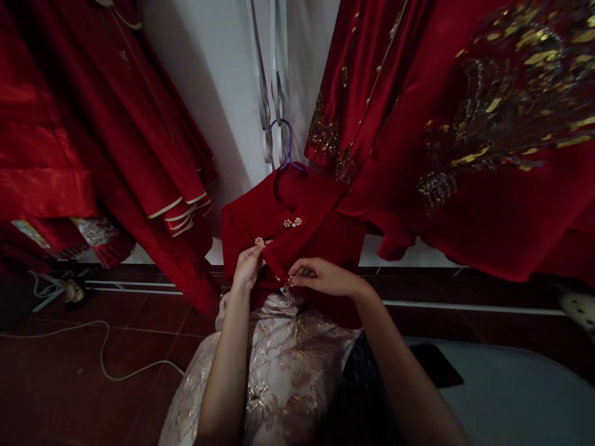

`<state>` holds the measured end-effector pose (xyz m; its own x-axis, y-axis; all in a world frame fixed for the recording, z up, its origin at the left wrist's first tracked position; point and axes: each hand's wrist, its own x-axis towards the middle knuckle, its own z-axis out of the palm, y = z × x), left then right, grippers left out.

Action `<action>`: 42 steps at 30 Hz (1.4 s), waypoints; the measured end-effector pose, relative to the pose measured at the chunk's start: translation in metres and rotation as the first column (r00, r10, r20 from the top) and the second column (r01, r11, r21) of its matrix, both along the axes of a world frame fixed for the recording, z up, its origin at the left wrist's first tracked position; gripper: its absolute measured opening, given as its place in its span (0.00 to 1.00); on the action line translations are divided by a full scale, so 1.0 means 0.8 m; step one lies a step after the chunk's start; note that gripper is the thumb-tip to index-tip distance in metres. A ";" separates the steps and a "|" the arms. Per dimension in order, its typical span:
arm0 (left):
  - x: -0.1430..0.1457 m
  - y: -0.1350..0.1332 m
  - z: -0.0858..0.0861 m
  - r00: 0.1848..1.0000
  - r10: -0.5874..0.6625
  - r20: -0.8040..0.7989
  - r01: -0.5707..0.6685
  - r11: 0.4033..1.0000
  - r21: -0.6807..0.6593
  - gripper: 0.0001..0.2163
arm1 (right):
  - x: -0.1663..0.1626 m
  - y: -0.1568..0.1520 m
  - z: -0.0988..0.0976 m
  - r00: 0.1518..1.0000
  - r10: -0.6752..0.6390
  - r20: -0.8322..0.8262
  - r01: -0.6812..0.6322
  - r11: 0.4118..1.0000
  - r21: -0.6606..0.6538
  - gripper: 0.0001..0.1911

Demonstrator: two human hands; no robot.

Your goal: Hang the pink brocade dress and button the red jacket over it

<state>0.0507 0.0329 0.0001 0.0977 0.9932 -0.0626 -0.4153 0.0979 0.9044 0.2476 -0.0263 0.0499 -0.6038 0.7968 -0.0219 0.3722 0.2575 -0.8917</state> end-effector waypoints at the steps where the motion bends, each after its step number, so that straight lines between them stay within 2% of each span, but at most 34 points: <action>1: 0.001 0.000 0.000 1.000 0.008 -0.011 -0.008 1.000 0.003 0.17 | 0.000 0.000 0.000 1.000 0.000 0.002 0.000 1.000 -0.001 0.17; 10: -0.001 0.001 -0.001 0.991 0.067 -0.120 -0.068 0.998 0.003 0.11 | 0.000 -0.005 0.002 0.998 0.040 0.057 -0.041 0.999 0.010 0.18; 15: 0.006 0.000 0.000 0.989 0.128 -0.076 -0.130 0.991 -0.018 0.10 | 0.012 -0.010 0.013 0.997 0.019 0.071 -0.021 0.999 0.029 0.17; 20: 0.001 -0.001 0.002 0.997 0.069 -0.020 -0.070 0.996 -0.053 0.12 | 0.020 -0.015 0.020 0.998 0.006 0.070 -0.009 0.999 0.036 0.16; 29: -0.008 -0.002 0.000 1.000 -0.017 -0.010 0.017 0.999 -0.049 0.10 | 0.018 -0.018 0.018 0.994 -0.042 0.099 0.035 0.997 0.073 0.18; 33: -0.015 -0.005 -0.001 0.998 -0.023 -0.066 0.020 0.999 -0.045 0.12 | 0.020 -0.017 0.018 0.993 -0.025 0.117 0.019 0.998 0.052 0.19; 37: -0.028 -0.005 0.001 0.992 -0.087 -0.092 0.083 0.996 -0.044 0.14 | 0.021 -0.017 0.018 0.991 -0.019 0.129 0.011 0.998 0.060 0.20; 40: -0.034 -0.006 0.002 0.993 -0.060 -0.099 0.056 0.998 -0.038 0.12 | 0.021 -0.017 0.017 0.992 -0.011 0.125 0.004 0.998 0.058 0.21; 42: -0.035 -0.007 0.005 0.986 -0.057 -0.159 0.052 0.998 -0.034 0.12 | 0.022 -0.017 0.018 0.991 -0.015 0.132 0.009 0.999 0.042 0.21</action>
<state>0.0229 0.0273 0.0038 0.1382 0.9842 -0.1109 -0.2594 0.1441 0.9550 0.2649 -0.0395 0.0639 -0.5883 0.8058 -0.0679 0.4893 0.2878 -0.8232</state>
